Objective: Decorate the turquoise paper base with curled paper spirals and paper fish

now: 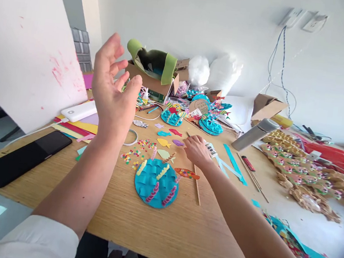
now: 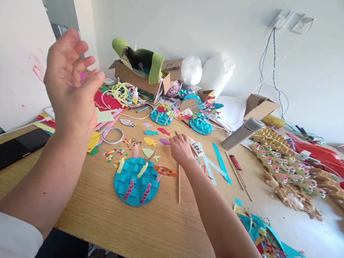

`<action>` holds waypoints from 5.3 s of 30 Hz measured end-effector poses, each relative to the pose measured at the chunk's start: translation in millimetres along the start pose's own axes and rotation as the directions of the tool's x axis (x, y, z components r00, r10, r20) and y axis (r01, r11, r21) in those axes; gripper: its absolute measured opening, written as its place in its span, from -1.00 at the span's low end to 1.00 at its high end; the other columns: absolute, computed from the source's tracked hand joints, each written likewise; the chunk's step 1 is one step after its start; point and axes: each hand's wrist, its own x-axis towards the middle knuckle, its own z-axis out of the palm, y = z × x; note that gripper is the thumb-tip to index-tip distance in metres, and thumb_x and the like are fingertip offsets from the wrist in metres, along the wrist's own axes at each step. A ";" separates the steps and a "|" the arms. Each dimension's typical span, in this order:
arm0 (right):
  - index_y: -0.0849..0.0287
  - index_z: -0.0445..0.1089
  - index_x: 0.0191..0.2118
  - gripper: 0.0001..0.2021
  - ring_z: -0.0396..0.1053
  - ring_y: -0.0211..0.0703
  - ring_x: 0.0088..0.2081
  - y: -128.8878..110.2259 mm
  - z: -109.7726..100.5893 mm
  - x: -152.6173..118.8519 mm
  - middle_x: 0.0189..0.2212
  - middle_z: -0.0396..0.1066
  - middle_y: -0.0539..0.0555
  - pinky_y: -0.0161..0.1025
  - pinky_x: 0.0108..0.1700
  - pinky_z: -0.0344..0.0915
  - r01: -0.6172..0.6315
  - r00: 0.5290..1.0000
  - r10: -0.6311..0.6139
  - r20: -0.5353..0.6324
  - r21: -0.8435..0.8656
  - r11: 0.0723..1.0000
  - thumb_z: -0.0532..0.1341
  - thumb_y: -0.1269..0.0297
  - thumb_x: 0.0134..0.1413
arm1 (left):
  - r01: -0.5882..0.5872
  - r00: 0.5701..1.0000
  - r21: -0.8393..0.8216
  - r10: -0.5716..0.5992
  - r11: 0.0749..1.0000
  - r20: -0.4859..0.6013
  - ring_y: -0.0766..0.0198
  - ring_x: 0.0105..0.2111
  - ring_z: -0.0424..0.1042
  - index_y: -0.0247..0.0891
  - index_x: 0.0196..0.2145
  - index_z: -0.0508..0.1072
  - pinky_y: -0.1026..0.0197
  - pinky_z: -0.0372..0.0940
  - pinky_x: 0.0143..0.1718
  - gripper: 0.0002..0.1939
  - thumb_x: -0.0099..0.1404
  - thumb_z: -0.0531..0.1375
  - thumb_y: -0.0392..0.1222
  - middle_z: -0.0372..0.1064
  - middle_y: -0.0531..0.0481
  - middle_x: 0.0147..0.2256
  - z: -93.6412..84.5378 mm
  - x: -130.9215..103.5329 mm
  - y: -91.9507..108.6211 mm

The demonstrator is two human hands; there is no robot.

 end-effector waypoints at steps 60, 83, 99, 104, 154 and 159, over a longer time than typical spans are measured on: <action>0.09 0.46 -0.42 -0.88 0.33 -0.20 -0.34 -33.4 -130.0 -58.2 -0.42 0.42 0.01 -0.20 -0.29 0.26 0.236 0.970 -0.107 -0.219 0.732 0.639 0.22 0.27 0.12 | 0.064 0.016 0.478 -0.480 0.876 0.877 0.04 0.02 0.36 -0.10 0.08 0.38 0.09 0.26 -0.03 -0.39 0.03 0.31 -0.25 0.50 -0.03 -0.16 4.9 -88.5 6.3; 0.19 0.43 -0.20 -0.79 0.29 -0.06 -0.17 -67.6 -71.5 -78.9 -0.30 0.43 0.11 -0.01 -0.10 0.33 0.552 0.645 -0.299 -0.703 0.157 0.819 0.28 0.53 0.00 | 0.078 0.093 0.387 -0.393 0.919 0.915 0.11 0.00 0.31 -0.24 0.16 0.29 0.12 0.18 0.00 -0.42 0.16 0.21 -0.37 0.55 0.04 -0.24 -4.6 -110.9 -9.9; 0.14 0.41 -0.26 -0.84 0.26 0.04 -0.04 -73.8 -70.7 -70.8 -0.13 0.40 0.14 0.07 -0.04 0.28 0.468 0.805 -0.253 -0.536 0.314 0.826 0.24 0.53 0.05 | 0.146 0.073 0.354 -0.367 0.924 0.927 0.18 -0.08 0.39 -0.26 0.02 0.39 0.20 0.25 -0.12 -0.54 0.16 0.20 -0.48 0.52 0.01 -0.33 -9.5 -106.8 -11.0; 0.14 0.42 -0.27 -0.84 0.25 0.05 0.00 -76.1 -72.2 -70.9 -0.06 0.38 0.15 0.13 0.02 0.24 0.441 0.828 -0.241 -0.506 0.324 0.837 0.23 0.54 0.05 | 0.103 0.062 0.365 -0.372 0.925 0.926 0.16 -0.11 0.42 -0.26 -0.06 0.44 0.20 0.27 -0.14 -0.59 0.13 0.21 -0.49 0.49 -0.02 -0.30 -8.3 -103.7 -8.0; 0.15 0.41 -0.29 -0.89 0.19 0.11 0.09 -80.3 -81.1 -65.7 -0.04 0.35 0.17 0.26 0.15 0.07 0.326 0.903 -0.158 -0.400 0.395 0.859 0.15 0.45 0.13 | 0.152 0.046 0.361 -0.372 0.920 0.927 0.17 -0.06 0.36 -0.28 -0.12 0.46 0.12 0.22 -0.01 -0.62 0.19 -0.02 -0.46 0.52 -0.02 -0.20 -8.3 -89.7 0.1; 0.14 0.40 -0.28 -0.89 0.18 0.12 0.10 -79.8 -80.1 -65.9 -0.01 0.33 0.17 0.27 0.15 0.06 0.319 0.907 -0.156 -0.390 0.399 0.860 0.14 0.44 0.14 | 0.101 0.071 0.328 -0.336 0.939 0.939 0.15 -0.05 0.35 -0.28 -0.09 0.45 0.10 0.23 0.01 -0.60 0.13 0.04 -0.43 0.48 -0.06 -0.16 -10.2 -92.7 -0.9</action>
